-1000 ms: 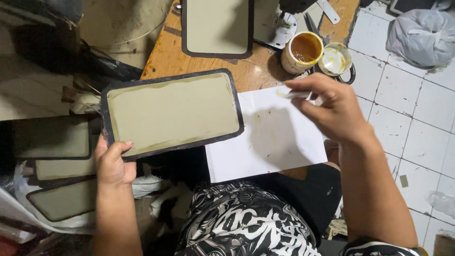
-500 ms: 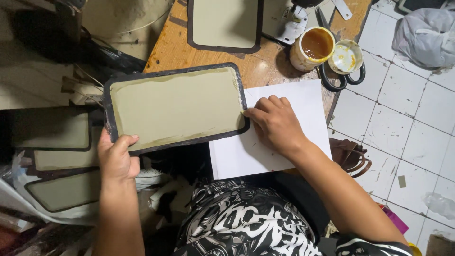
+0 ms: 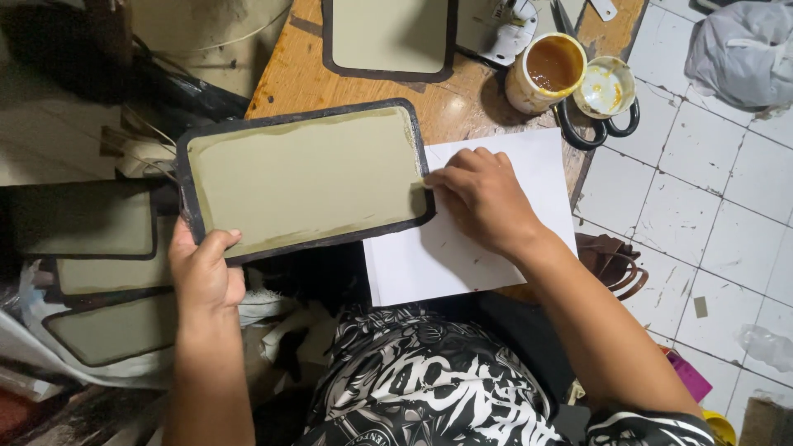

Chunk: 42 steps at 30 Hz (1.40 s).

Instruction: Applying glue to the edges of a leather piece using a small stick.

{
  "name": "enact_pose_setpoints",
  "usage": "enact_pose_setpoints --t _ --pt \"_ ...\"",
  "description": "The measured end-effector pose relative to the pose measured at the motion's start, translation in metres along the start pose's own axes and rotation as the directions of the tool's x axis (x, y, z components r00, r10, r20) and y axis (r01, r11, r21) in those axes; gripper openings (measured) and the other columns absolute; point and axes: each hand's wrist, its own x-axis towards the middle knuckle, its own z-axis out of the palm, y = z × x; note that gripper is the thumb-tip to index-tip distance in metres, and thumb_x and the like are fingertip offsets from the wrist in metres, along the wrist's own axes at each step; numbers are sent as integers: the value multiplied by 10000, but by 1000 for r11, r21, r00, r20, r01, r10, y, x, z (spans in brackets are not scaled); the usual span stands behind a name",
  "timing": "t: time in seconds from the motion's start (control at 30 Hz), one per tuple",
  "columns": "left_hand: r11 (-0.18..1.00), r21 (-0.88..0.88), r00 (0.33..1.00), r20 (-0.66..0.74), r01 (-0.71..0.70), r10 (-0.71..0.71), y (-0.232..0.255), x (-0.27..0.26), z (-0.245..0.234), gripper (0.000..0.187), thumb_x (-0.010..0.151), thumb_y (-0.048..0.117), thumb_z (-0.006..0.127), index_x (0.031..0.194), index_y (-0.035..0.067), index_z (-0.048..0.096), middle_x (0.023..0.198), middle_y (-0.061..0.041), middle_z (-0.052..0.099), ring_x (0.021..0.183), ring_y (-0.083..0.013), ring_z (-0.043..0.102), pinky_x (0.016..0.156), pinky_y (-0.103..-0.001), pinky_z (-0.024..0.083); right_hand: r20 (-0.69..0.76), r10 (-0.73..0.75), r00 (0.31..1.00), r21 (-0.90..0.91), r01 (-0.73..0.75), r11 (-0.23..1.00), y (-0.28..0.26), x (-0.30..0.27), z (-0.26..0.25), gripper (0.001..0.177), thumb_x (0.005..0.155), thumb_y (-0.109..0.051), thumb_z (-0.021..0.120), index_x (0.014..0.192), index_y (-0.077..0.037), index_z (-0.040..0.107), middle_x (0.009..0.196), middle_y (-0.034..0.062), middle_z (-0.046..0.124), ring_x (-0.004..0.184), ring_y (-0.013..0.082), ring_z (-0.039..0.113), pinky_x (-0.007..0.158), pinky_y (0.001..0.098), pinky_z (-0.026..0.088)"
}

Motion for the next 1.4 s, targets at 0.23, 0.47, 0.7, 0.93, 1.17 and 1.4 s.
enact_pose_setpoints --t 0.23,0.47,0.7,0.93,1.17,1.4 --pt "1000 -9 1000 -16 10 -10 -8 1 -9 509 694 -104 635 1157 105 599 1014 -98 713 918 -216 737 858 -398 634 -34 -63 997 -113 59 992 -3 -7 13 125 896 -59 718 974 -131 783 827 41 651 787 199 550 751 328 374" --pt "999 -24 1000 -11 27 -27 -7 1 -9 515 699 -99 629 1167 112 602 1024 -98 719 930 -227 747 865 -409 640 -44 -126 991 -179 117 977 -12 -43 21 168 845 -81 708 991 -143 764 838 35 623 801 209 536 769 355 379" --pt "992 -92 996 -20 84 -86 6 -4 -12 372 786 28 620 1145 124 635 1060 -121 744 931 -243 771 863 -386 667 23 21 1000 166 -25 986 -2 -54 4 147 870 -87 704 989 -151 763 900 45 660 849 239 596 828 362 409" --pt "988 28 985 77 153 -155 15 -5 -39 430 754 8 591 1177 83 622 1031 -148 723 894 -263 755 813 -447 648 -35 122 992 253 -109 961 12 -70 3 180 902 -47 686 1050 -128 748 956 99 685 885 283 627 874 392 429" --pt "990 -58 991 63 126 -122 37 -20 -21 445 755 -4 553 1182 102 623 1064 -125 728 938 -269 762 828 -454 660 -90 160 983 274 -130 953 10 -75 8 166 934 -79 681 1061 -164 745 987 62 689 933 263 653 909 401 455" --pt "991 -55 990 70 122 -118 13 -11 -34 467 761 -11 545 1209 114 592 1112 -137 719 947 -283 749 820 -481 651 -205 260 944 423 -154 893 3 -72 -2 221 917 5 696 1070 -142 760 1036 101 652 939 305 676 866 432 527"
